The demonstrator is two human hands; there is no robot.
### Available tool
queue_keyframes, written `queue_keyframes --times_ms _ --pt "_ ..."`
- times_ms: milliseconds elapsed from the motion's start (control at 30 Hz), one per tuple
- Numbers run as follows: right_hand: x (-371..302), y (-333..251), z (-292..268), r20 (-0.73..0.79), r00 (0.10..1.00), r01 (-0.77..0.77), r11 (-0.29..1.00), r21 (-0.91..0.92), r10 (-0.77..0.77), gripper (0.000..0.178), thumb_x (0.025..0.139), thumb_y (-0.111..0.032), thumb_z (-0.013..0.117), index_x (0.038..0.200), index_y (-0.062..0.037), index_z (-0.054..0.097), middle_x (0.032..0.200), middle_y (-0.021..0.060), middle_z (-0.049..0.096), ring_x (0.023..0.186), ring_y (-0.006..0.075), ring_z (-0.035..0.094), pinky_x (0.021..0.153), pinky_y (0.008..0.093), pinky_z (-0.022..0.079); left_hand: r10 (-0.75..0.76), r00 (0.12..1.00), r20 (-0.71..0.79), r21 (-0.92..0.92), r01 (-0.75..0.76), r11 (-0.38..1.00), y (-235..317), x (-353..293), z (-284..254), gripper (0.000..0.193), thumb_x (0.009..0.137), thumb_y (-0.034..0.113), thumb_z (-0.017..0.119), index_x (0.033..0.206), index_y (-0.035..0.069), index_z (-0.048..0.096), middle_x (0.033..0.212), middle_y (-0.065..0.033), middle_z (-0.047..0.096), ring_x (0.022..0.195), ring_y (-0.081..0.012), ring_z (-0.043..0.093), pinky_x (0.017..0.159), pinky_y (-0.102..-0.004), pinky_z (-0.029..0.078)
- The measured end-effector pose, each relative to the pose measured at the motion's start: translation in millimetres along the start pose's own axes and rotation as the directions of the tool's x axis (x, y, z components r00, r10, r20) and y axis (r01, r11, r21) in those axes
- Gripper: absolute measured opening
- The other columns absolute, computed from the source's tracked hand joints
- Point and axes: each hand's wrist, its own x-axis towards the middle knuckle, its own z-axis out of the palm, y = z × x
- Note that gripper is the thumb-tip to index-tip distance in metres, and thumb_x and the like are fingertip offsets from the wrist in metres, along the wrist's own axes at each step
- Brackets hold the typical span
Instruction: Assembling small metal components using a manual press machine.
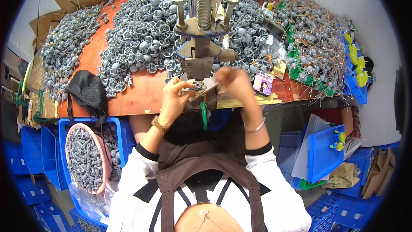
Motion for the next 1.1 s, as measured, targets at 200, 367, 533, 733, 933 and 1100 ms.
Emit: queue_keyframes --times_ms 200,367,533,733,933,1100 --pt "110.4 -35.1 -54.6 -0.144 0.989 0.105 0.521 0.847 0.035 0.036 0.094 -0.013 0.053 0.124 0.0082 0.047 0.1 0.0114 0.064 0.086 0.0145 0.063 0.076 0.026 0.05 0.027 0.999 0.02 0.005 -0.027 1.0 2.1 3.1 14.2 0.022 0.063 0.0 0.076 0.084 0.004 0.071 0.072 -0.0049 0.056 0.067 -0.0163 0.052 0.062 -0.0282 0.041" --pt "11.8 -103.8 -42.7 -0.59 0.792 0.502 0.715 0.487 -0.154 0.033 0.09 -0.01 0.059 0.118 0.0053 0.049 0.092 0.0084 0.061 0.078 0.0152 0.061 0.077 0.0292 0.05 -0.014 1.0 -0.012 0.052 0.015 0.999 5.0 -3.8 8.2 0.019 0.065 0.007 0.075 0.084 0.007 0.072 0.074 -0.0103 0.056 0.072 -0.0264 0.058 0.065 -0.0348 0.044" --pt "-41.9 -74.3 -36.9 -0.386 0.644 0.705 0.709 -0.037 -0.66 0.03 0.068 -0.017 0.082 0.07 -0.008 0.054 0.067 0.0057 0.058 0.071 0.0235 0.06 0.08 0.0395 0.051 0.07 0.998 0.004 0.272 -0.068 0.96 15.6 -5.5 3.7 0.016 0.071 0.012 0.074 0.083 0.002 0.069 0.075 -0.0099 0.058 0.069 -0.0243 0.058 0.061 -0.0346 0.044" --pt "34.2 25.5 -124.2 -0.577 0.816 0.05 0.998 0.029 -0.024 0.011 0.084 -0.012 0.067 0.086 -0.0013 0.066 0.075 0.0034 0.067 0.069 0.008 0.06 0.064 0.0225 0.047 0.227 0.956 0.183 0.113 -0.25 0.962 29.5 -33.8 -11.2 0.011 0.083 0.009 0.063 0.08 -0.002 0.065 0.06 -0.0139 0.057 0.054 -0.0284 0.056 0.052 -0.0351 0.042" --pt "31.3 131.9 -131.3 -0.299 0.945 -0.298 0.719 -0.628 0.13 0.015 0.071 -0.002 0.058 0.078 -0.0094 0.07 0.084 0.0145 0.067 0.083 0.0322 0.065 0.073 0.0415 0.052 -0.068 0.747 0.661 -0.125 0.2 0.972 36.0 -78.7 -53.7 0.015 0.086 0.013 0.064 0.085 -0.002 0.068 0.063 -0.0125 0.06 0.054 -0.0172 0.057 0.051 -0.0291 0.043" --pt "31.1 153.4 -139.9 -0.224 0.97 -0.24 0.55 -0.8 0.097 0.008 0.068 -0.015 0.067 0.069 -0.0084 0.071 0.069 0.0171 0.065 0.066 0.0341 0.066 0.066 0.0415 0.053 -0.027 0.924 0.381 0.158 -0.036 0.987 -2.2 -89.8 -60.2 0.011 0.083 0.009 0.064 0.088 -0.001 0.067 0.075 -0.0122 0.063 0.07 -0.0237 0.062 0.062 -0.0322 0.046"
